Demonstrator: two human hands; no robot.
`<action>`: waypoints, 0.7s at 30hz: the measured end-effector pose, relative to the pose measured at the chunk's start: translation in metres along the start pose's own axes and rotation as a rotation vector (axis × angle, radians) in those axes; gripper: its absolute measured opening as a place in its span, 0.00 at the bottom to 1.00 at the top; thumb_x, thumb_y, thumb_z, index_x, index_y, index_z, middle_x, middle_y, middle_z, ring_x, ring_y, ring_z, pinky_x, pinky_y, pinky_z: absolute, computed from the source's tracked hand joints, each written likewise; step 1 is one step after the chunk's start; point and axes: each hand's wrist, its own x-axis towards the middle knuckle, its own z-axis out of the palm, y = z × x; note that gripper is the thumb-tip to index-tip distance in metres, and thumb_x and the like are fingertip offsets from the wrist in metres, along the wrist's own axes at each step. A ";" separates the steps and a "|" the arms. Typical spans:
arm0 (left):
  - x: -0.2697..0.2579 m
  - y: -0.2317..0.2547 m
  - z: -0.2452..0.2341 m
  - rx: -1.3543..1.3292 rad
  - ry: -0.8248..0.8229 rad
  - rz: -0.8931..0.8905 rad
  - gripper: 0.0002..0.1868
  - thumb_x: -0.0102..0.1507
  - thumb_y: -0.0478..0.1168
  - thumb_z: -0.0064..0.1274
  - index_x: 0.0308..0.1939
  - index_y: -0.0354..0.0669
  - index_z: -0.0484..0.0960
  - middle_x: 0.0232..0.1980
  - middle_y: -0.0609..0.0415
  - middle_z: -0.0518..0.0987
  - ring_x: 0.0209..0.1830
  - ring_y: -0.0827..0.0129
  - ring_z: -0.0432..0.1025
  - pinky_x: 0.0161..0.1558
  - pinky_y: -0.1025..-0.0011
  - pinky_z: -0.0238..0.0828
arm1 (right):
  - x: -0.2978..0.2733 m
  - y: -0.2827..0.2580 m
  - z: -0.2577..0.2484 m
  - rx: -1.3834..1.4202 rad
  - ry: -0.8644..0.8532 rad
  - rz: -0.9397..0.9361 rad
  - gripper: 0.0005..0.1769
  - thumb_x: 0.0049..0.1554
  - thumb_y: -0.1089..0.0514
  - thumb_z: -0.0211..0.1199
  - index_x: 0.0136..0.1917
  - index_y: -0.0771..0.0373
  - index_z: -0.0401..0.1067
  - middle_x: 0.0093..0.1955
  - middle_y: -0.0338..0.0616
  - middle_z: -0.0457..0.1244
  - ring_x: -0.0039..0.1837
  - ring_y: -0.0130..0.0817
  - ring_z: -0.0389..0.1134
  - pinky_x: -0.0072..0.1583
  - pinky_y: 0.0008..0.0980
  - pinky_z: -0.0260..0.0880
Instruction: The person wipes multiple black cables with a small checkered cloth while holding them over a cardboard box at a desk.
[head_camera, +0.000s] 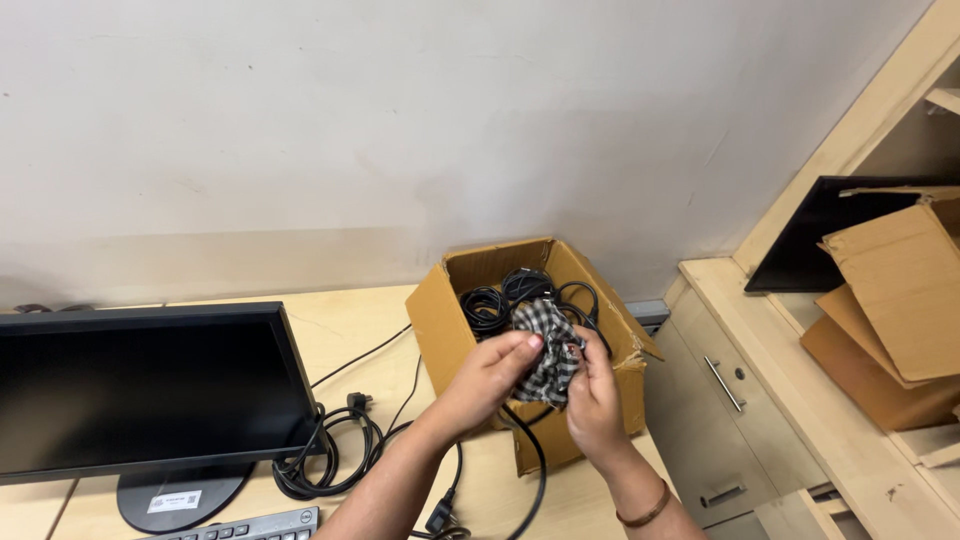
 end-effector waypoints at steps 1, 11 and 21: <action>-0.001 0.004 0.001 -0.049 0.011 0.026 0.17 0.71 0.51 0.43 0.43 0.44 0.79 0.36 0.67 0.75 0.37 0.84 0.66 0.42 0.80 0.66 | -0.002 0.000 -0.002 -0.004 -0.034 -0.024 0.29 0.61 0.70 0.37 0.76 0.73 0.55 0.66 0.51 0.61 0.68 0.37 0.62 0.73 0.34 0.61; -0.012 0.052 -0.047 -0.317 0.227 0.173 0.19 0.73 0.49 0.39 0.28 0.50 0.63 0.21 0.68 0.54 0.17 0.80 0.45 0.20 0.77 0.41 | -0.058 0.034 0.003 -0.169 -0.034 0.481 0.33 0.59 0.72 0.35 0.77 0.62 0.49 0.67 0.45 0.60 0.66 0.32 0.62 0.64 0.30 0.67; -0.013 0.015 -0.031 0.096 -0.026 0.004 0.19 0.73 0.52 0.39 0.30 0.49 0.67 0.24 0.67 0.59 0.22 0.79 0.52 0.25 0.75 0.49 | 0.027 -0.057 -0.002 -0.202 -0.295 0.189 0.21 0.67 0.68 0.42 0.72 0.70 0.62 0.57 0.50 0.63 0.56 0.33 0.64 0.59 0.30 0.68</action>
